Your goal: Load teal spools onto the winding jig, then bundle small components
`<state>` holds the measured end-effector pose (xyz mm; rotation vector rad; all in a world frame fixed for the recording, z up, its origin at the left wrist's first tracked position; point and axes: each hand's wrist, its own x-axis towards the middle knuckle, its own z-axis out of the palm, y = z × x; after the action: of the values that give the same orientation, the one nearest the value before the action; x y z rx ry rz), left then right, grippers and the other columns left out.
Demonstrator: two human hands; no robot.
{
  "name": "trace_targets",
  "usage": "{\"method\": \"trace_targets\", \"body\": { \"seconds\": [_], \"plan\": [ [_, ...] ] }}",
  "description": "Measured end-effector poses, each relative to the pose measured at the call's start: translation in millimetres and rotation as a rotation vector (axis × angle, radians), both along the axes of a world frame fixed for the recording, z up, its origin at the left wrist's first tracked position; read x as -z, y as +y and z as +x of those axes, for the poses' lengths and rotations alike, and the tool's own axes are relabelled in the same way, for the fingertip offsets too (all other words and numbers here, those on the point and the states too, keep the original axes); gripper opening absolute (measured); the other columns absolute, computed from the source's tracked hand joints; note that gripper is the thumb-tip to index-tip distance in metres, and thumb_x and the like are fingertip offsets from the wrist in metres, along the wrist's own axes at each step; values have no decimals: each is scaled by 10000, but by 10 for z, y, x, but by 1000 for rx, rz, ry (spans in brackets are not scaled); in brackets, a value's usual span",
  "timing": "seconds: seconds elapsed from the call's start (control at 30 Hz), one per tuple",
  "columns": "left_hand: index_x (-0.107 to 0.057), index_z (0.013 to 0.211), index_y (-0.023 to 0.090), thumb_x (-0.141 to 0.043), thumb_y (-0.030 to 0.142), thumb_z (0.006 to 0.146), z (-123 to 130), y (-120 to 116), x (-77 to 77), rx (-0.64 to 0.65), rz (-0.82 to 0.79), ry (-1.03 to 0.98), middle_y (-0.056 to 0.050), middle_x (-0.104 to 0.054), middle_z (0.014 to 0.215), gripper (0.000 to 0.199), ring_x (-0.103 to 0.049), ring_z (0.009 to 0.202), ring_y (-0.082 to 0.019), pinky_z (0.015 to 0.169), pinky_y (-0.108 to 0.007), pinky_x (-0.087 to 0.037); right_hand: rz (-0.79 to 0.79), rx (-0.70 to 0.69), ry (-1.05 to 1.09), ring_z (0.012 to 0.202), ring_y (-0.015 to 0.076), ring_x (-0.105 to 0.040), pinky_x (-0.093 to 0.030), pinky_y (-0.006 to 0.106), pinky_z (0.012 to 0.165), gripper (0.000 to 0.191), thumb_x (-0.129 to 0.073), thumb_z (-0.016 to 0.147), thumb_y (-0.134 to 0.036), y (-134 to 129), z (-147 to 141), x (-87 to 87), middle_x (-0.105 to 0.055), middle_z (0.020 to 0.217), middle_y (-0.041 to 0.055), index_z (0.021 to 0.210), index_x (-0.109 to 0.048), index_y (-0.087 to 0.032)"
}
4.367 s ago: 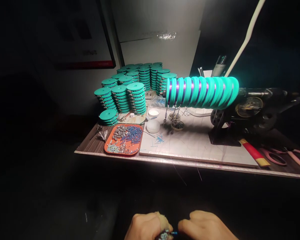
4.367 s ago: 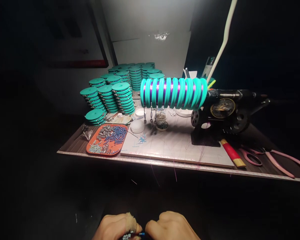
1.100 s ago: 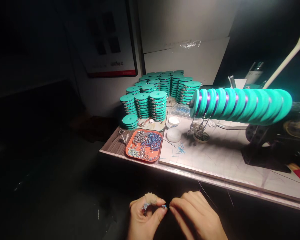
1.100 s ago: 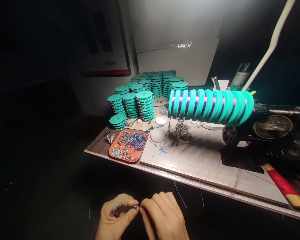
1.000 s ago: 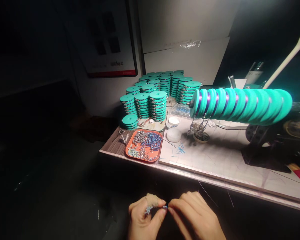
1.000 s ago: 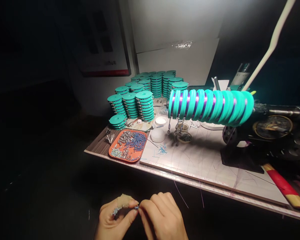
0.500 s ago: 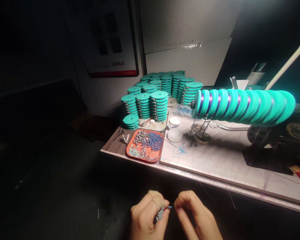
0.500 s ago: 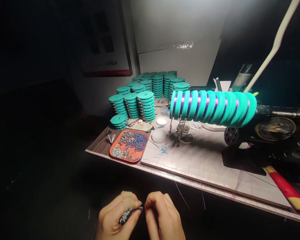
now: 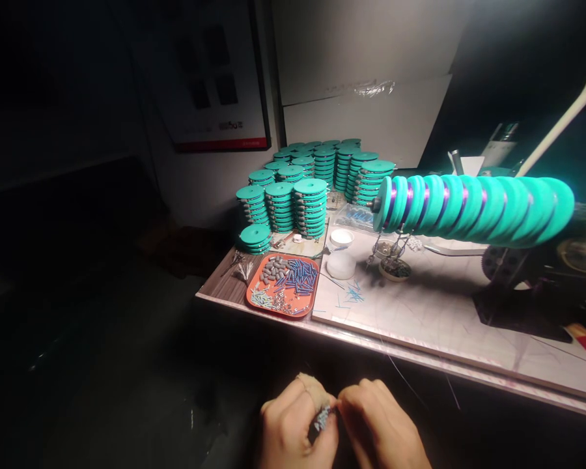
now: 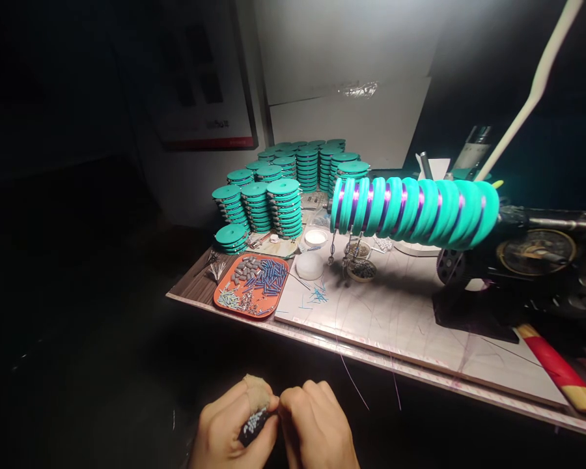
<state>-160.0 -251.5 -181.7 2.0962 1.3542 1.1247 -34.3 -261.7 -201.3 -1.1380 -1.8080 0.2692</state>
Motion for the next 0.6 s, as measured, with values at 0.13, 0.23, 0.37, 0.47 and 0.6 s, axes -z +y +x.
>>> {"method": "trace_targets", "body": {
  "seconds": [0.13,0.23,0.37,0.47,0.6],
  "plan": [
    [-556,598,174,-482,59,678,-11,12,-44,-16,-35,101,-9,-543,550,159,-532,499,-106,482,-187,-393,-44,16,85,520,95,-424,-358,226,505,126,-390,832,-95,-8,0,21,-467,613,-24,771,-431,-197],
    [-553,611,164,-490,48,682,-32,23,-89,19,-50,166,-19,-558,568,149,-548,516,-107,492,-178,-408,-64,23,160,523,92,-452,-372,218,504,113,-393,831,-119,-16,-19,56,-478,618,-27,763,-427,-202],
    [-553,637,178,-487,25,661,-39,23,-86,32,-45,175,-10,-572,588,168,-564,535,-113,499,-179,-419,-135,10,256,547,92,-471,-383,207,511,98,-389,835,-142,-31,-29,110,-490,641,-21,776,-429,-209],
    [-547,632,188,-462,2,640,-31,11,-47,7,-17,125,-2,-568,594,205,-562,545,-117,495,-189,-406,-184,0,299,558,90,-468,-381,200,516,97,-385,840,-159,-47,-27,139,-482,647,-30,768,-413,-219],
    [-539,618,178,-456,4,647,-19,4,-46,8,-17,116,-12,-565,599,196,-558,554,-117,500,-189,-398,-214,-6,291,563,89,-467,-375,197,527,116,-371,849,-177,-62,-44,137,-481,645,-38,749,-408,-223]
  ]
}}
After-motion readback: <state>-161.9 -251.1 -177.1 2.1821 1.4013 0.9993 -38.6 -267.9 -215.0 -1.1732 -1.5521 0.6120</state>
